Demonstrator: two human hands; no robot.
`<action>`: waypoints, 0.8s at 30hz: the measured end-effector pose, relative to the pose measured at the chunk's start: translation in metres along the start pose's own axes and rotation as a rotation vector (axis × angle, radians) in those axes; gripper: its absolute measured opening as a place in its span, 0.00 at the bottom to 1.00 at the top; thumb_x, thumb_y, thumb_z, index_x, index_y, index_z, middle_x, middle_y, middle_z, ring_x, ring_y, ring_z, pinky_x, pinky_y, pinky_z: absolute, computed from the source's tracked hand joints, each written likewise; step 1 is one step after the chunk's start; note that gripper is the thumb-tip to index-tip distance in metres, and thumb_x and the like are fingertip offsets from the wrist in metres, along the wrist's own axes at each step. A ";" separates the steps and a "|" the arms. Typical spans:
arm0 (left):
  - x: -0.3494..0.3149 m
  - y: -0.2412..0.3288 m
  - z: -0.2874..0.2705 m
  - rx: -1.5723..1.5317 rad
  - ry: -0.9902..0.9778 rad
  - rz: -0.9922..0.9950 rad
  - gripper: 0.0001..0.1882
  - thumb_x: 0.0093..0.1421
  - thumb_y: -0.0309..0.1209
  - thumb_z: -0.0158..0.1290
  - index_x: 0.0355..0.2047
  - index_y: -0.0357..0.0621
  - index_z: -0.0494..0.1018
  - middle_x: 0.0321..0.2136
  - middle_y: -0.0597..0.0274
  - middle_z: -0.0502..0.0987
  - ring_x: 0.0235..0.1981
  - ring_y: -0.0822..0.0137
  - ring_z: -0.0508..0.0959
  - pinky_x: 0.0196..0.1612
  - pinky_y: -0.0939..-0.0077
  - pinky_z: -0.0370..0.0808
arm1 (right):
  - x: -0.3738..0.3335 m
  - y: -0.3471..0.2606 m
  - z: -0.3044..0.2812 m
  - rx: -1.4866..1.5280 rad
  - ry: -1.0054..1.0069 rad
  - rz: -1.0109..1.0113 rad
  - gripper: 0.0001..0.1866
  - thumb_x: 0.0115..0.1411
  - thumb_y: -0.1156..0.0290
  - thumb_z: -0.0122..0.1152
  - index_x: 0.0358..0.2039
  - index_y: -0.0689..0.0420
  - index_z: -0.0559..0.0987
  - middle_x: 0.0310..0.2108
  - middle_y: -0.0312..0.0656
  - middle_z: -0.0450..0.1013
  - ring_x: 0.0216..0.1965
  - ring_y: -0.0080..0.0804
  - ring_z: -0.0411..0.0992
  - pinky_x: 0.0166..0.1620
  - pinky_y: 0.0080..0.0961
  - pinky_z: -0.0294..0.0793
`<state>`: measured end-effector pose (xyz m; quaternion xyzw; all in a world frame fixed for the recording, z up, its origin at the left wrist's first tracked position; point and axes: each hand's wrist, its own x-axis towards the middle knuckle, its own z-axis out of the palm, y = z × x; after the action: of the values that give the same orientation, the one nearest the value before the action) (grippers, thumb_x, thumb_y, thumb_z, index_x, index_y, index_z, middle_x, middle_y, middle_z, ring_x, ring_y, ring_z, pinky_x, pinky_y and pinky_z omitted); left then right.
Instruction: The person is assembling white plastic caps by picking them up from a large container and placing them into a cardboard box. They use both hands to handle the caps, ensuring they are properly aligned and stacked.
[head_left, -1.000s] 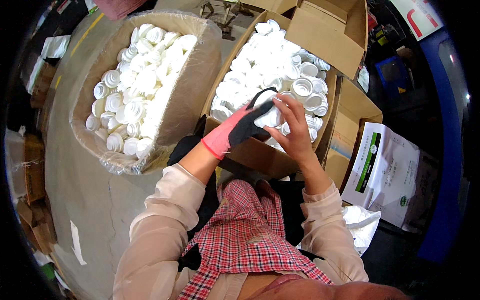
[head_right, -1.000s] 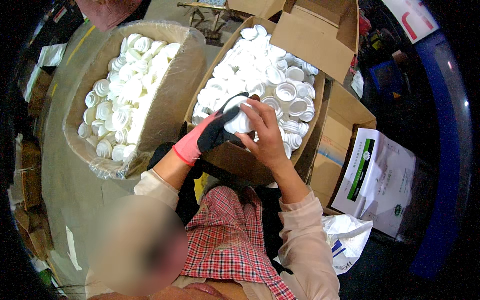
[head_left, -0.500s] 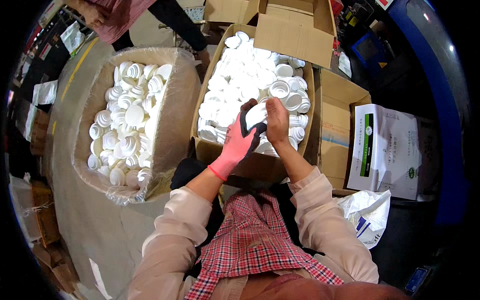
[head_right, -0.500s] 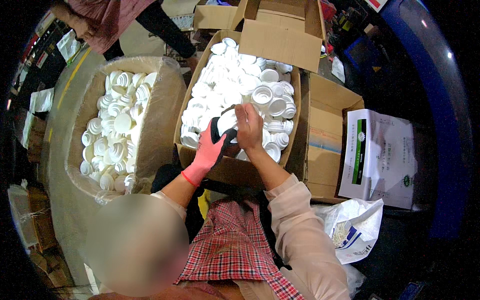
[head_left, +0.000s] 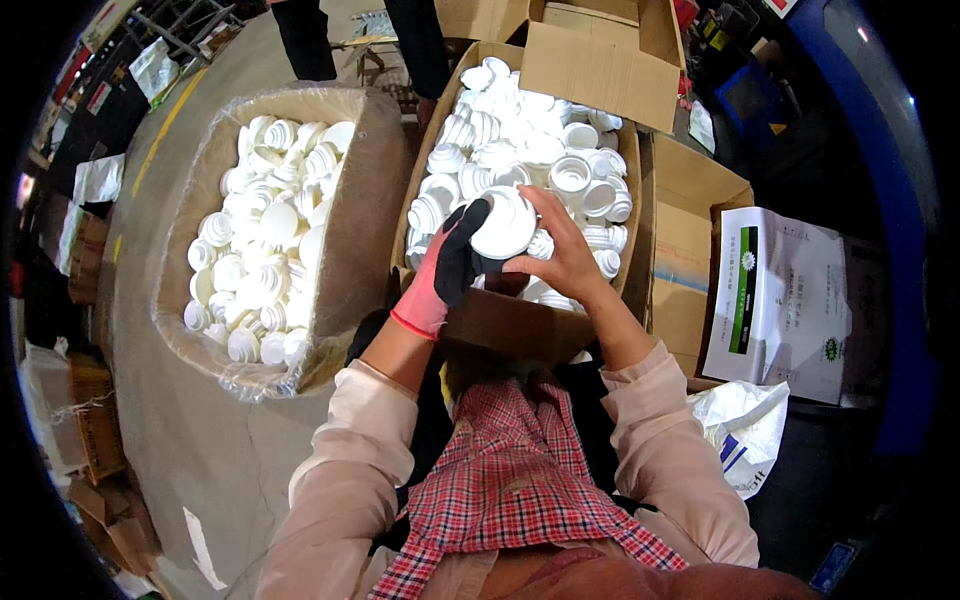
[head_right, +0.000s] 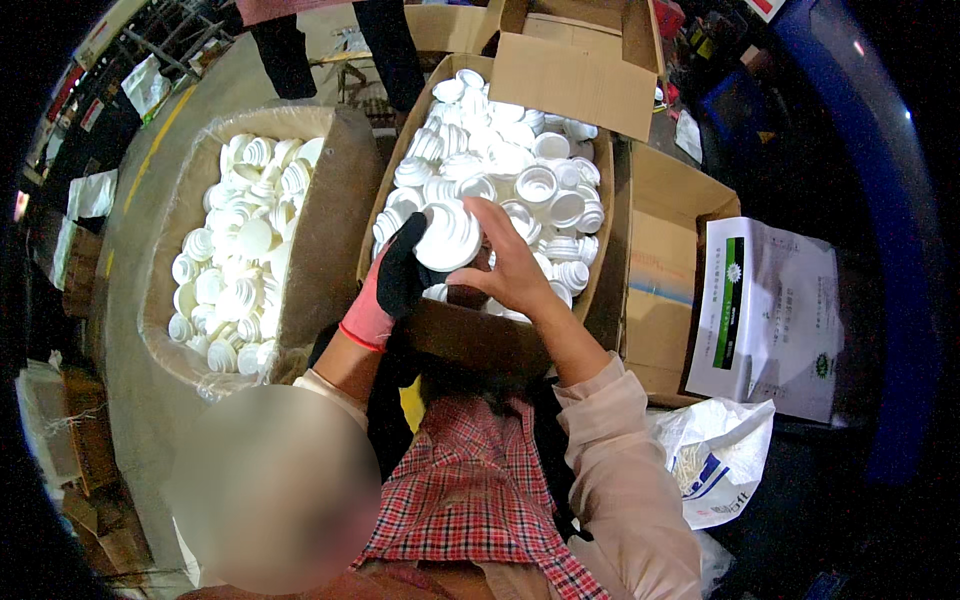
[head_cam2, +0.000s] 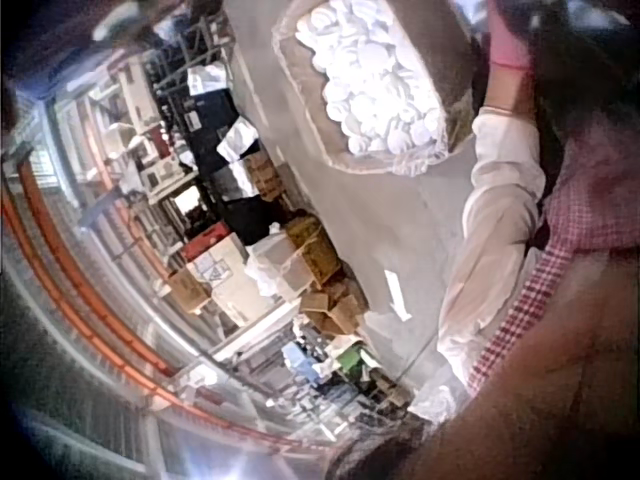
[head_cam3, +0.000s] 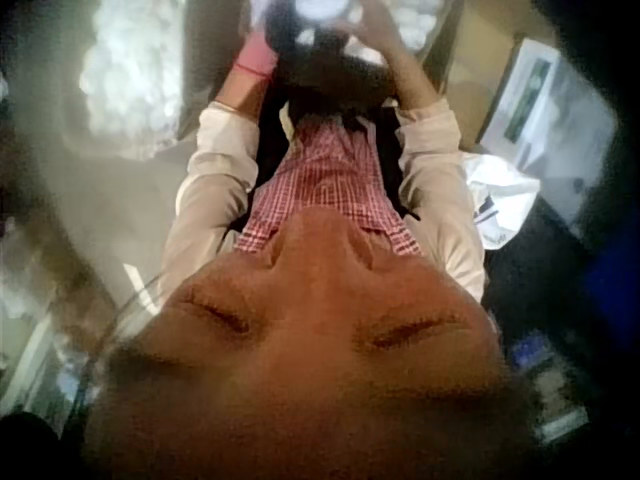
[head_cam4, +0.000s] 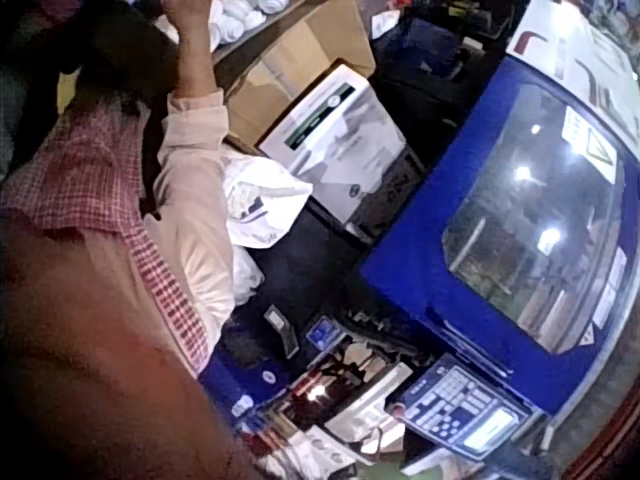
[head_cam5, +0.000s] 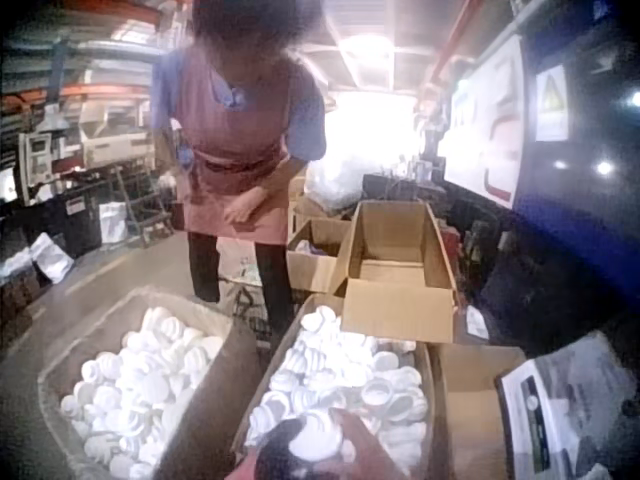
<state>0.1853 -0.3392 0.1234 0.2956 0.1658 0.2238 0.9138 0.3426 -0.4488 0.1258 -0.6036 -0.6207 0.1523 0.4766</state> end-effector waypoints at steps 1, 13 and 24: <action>-0.001 0.001 -0.002 0.013 -0.007 -0.005 0.23 0.66 0.39 0.47 0.55 0.34 0.66 0.50 0.55 0.74 0.49 0.65 0.77 0.51 0.72 0.74 | 0.001 -0.002 -0.001 -0.012 -0.006 -0.003 0.51 0.37 0.58 0.78 0.62 0.54 0.63 0.60 0.45 0.60 0.59 0.39 0.62 0.55 0.32 0.67; -0.012 -0.003 0.000 0.100 0.029 -0.031 0.22 0.61 0.36 0.53 0.53 0.40 0.67 0.45 0.58 0.75 0.45 0.64 0.78 0.45 0.71 0.77 | -0.009 -0.019 -0.003 -0.051 -0.026 -0.113 0.47 0.37 0.60 0.78 0.58 0.60 0.66 0.58 0.51 0.65 0.60 0.47 0.63 0.61 0.37 0.62; -0.005 0.009 -0.034 -0.187 0.213 0.298 0.22 0.63 0.36 0.52 0.54 0.39 0.67 0.49 0.55 0.74 0.49 0.62 0.76 0.51 0.65 0.75 | -0.002 -0.011 0.005 -0.013 -0.097 0.099 0.43 0.46 0.61 0.73 0.61 0.55 0.65 0.64 0.48 0.57 0.64 0.47 0.57 0.63 0.38 0.59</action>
<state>0.1631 -0.3194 0.1038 0.2053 0.1942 0.4010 0.8714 0.3317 -0.4510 0.1314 -0.6284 -0.6135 0.2006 0.4341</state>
